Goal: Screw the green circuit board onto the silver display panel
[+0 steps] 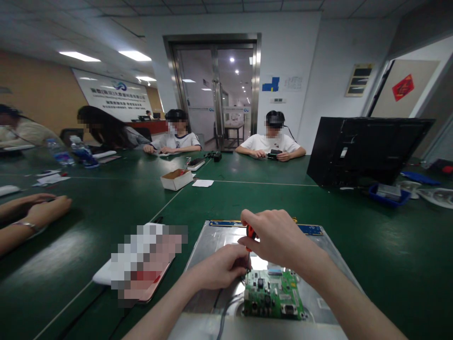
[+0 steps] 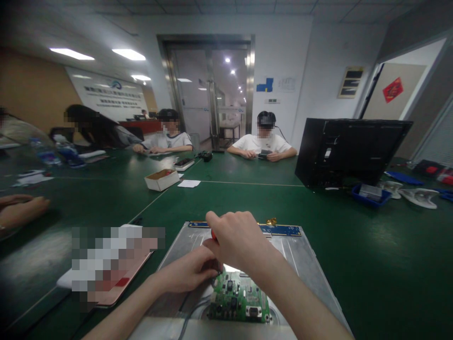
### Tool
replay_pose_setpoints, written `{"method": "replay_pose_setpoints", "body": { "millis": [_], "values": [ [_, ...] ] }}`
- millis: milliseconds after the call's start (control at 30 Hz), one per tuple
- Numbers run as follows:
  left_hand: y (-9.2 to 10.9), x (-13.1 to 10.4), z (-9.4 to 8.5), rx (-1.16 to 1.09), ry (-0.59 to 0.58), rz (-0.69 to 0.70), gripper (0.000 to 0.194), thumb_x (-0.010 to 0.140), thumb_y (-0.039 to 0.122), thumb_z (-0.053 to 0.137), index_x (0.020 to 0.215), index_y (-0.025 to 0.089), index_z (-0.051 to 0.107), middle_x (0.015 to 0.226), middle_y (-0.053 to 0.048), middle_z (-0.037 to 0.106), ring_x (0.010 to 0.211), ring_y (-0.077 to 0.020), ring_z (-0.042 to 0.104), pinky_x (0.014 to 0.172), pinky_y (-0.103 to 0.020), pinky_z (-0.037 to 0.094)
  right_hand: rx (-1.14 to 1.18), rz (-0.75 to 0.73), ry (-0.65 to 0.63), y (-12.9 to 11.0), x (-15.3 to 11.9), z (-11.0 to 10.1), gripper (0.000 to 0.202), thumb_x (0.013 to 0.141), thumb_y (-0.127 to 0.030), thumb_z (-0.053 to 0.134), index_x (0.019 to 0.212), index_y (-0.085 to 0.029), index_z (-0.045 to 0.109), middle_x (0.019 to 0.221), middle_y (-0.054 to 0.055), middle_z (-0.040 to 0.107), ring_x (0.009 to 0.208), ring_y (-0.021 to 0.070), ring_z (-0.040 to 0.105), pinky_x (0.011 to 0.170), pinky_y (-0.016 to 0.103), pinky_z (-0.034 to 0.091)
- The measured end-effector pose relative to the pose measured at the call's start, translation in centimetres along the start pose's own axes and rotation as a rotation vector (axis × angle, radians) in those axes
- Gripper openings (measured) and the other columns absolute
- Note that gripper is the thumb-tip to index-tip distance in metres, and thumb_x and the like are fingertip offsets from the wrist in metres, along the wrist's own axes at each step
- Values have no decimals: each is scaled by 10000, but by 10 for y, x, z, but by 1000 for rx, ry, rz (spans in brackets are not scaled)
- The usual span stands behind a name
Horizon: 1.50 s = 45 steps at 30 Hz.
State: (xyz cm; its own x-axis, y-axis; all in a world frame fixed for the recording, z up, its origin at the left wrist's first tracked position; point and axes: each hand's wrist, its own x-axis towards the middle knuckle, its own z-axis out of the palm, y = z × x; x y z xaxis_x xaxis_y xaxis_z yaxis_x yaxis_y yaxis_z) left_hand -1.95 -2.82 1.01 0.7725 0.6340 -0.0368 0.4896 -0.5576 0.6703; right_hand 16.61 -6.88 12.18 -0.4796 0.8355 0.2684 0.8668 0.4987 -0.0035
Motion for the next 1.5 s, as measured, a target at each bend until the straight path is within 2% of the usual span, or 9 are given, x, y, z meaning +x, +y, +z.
{"method": "replay_pose_setpoints", "body": {
  "millis": [500,733,1000,1500],
  "values": [
    [1,1,1,-20,1,31,170,809,58,550,886,185,633,915,-28,669,852,-203,622,748,-292,489,23,0,-21,0,0,1,245,893,-427,687,948,-213,582,788,25,741,653,184,654,509,291,181],
    [-8,4,3,-7,8,31,155,799,82,550,894,187,612,853,-10,631,763,-182,587,667,-271,469,94,-18,-5,-1,-1,2,158,856,-230,648,999,-210,582,888,19,755,701,176,661,521,295,184],
    [-14,4,5,-9,-12,37,192,795,77,542,928,184,630,911,-29,665,820,-204,616,717,-295,483,79,-1,-10,0,1,3,155,865,-268,666,981,-203,587,853,31,759,686,177,657,518,295,172],
    [-7,1,4,-23,15,42,223,780,49,534,939,178,622,946,-40,649,828,-195,614,722,-290,480,87,4,7,2,-2,-2,132,866,-270,655,969,-212,598,835,10,764,669,166,633,526,297,168]
  ]
}}
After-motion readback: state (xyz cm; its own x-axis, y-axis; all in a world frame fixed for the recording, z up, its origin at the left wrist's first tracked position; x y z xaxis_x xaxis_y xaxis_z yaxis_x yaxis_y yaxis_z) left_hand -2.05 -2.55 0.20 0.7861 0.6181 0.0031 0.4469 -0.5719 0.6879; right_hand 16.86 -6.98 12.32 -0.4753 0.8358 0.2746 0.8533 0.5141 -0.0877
